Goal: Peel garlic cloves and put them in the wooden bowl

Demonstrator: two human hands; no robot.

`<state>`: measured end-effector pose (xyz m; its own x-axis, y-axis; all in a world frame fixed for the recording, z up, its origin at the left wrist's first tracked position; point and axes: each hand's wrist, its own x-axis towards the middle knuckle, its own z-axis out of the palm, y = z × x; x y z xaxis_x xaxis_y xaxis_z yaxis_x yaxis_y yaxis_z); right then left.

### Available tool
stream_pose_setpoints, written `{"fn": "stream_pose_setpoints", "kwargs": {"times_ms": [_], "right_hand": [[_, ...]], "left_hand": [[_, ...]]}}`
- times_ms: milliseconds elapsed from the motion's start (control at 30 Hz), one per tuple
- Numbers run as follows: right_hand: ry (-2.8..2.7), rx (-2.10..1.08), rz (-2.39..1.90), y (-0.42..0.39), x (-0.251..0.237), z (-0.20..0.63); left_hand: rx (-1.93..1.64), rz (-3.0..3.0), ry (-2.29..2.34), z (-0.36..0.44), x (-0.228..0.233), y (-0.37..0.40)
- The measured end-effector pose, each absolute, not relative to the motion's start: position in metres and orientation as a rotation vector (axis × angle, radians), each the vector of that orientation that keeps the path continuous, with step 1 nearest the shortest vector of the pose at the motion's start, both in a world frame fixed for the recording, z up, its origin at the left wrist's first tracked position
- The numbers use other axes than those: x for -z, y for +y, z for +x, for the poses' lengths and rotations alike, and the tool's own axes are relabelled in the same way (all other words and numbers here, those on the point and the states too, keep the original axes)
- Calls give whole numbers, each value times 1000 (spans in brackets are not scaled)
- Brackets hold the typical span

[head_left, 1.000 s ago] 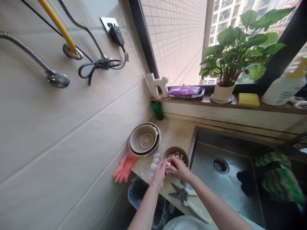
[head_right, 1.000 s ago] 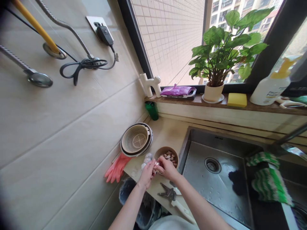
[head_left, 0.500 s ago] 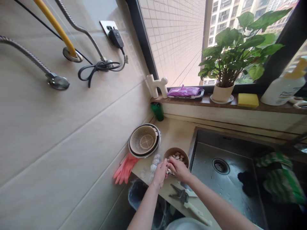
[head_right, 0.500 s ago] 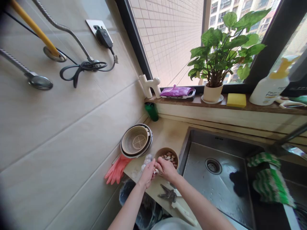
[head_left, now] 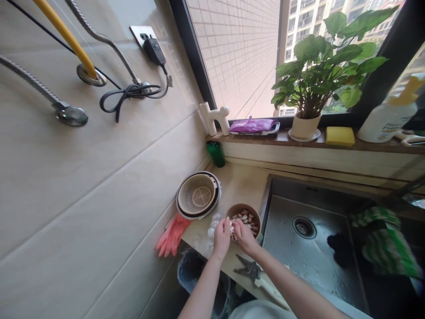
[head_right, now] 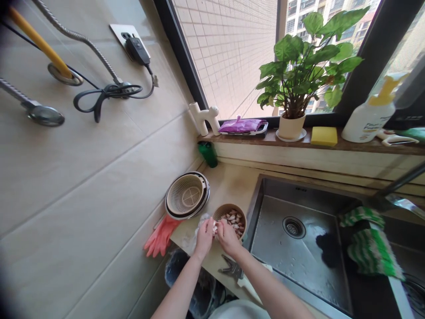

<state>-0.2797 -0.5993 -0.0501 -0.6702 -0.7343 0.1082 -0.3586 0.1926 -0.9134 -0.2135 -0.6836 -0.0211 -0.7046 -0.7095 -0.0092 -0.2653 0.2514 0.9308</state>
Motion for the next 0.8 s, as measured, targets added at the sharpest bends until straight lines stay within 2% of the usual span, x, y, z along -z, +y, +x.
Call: {"fn": "stream_pose_setpoints", "kwargs": {"times_ms": [133,300,467,633,800], "right_hand": [[1981,1605,-950,-599,55,-281],[1930,1499,-747,-594,53,-291],[2196,1423,-896,-585,39,-297],[2261,1173,-1143,-585,32,-290],[2139,1168,-1223,-584,36,-290]], "left_hand": [[1694,944,-1939,-212,21,-686],[2012,844,-1888,-202,16,-690],[1865,737,-2088,-200,18,-693],[1643,710,-2262,-202,21,-685],[1686,653,-2291,-201,20,-681]]}}
